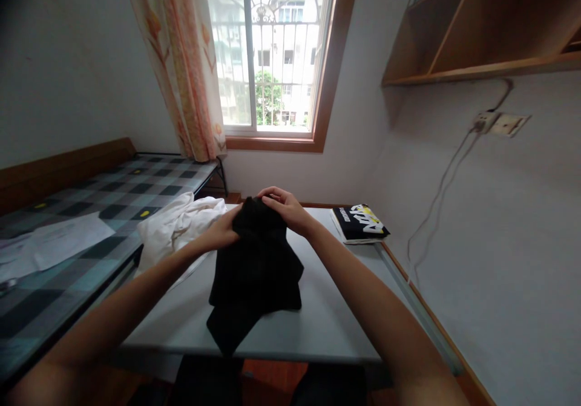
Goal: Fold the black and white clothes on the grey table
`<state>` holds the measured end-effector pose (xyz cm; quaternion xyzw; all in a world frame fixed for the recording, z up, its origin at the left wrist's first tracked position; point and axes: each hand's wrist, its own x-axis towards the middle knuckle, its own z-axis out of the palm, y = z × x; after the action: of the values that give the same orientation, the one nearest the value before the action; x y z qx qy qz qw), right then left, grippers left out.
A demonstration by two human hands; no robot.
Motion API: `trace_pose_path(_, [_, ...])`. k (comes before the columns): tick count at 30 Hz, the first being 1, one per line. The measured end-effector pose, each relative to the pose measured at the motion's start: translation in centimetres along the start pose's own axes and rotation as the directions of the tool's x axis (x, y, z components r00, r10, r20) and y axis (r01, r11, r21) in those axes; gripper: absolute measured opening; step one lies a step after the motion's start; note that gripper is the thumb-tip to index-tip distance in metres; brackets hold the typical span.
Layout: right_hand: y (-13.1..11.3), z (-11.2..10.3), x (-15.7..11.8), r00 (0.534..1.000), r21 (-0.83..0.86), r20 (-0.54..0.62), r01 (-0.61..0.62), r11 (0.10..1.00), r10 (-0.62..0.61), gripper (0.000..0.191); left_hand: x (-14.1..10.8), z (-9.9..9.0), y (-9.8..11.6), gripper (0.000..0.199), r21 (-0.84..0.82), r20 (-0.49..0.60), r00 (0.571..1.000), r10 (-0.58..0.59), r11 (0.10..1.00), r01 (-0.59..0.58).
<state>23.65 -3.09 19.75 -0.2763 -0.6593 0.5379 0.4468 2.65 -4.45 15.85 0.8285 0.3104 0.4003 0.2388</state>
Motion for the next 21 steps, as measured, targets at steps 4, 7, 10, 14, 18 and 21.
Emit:
trace_pose_path(4, [1.3, -3.5, 0.0, 0.982, -0.009, -0.189, -0.015, 1.000, 0.013, 0.038, 1.2, -7.9, 0.7, 0.038, 0.227, -0.419, 0.908, -0.025, 0.965, 0.131])
trace_pose_path(7, [3.5, -8.2, -0.6, 0.931, -0.123, -0.355, -0.138, 0.983, 0.086, 0.037, 1.1, -13.7, 0.9, 0.030, 0.472, -0.690, 0.719, 0.088, 0.808, 0.354])
trace_pose_path(10, [6.2, -13.0, -1.7, 0.830, -0.306, -0.548, -0.309, 0.901, 0.099, 0.029, -0.6, -15.6, -1.0, 0.050, 0.669, -0.657, 0.742, 0.133, 0.558, 0.492])
trace_pose_path(14, [9.3, -18.0, -4.4, 0.751, -0.576, -0.659, -0.545, 0.610, 0.048, 0.023, -4.4, -13.8, -5.8, 0.061, 0.875, -0.056, 0.882, -0.468, 0.403, 0.269])
trace_pose_path(18, [11.3, -20.9, -7.7, 0.676, -0.664, -0.736, -0.731, 0.155, 0.032, 0.048, -6.9, -12.9, -8.4, 0.071, 0.893, 0.056, 0.751, -0.658, 0.370, 0.258])
trace_pose_path(21, [12.2, -21.5, -9.5, 0.607, -0.609, -0.793, -0.790, -0.069, 0.052, 0.077, -7.0, -13.7, -8.2, 0.085, 0.822, 0.090, 0.758, -0.645, 0.478, 0.309])
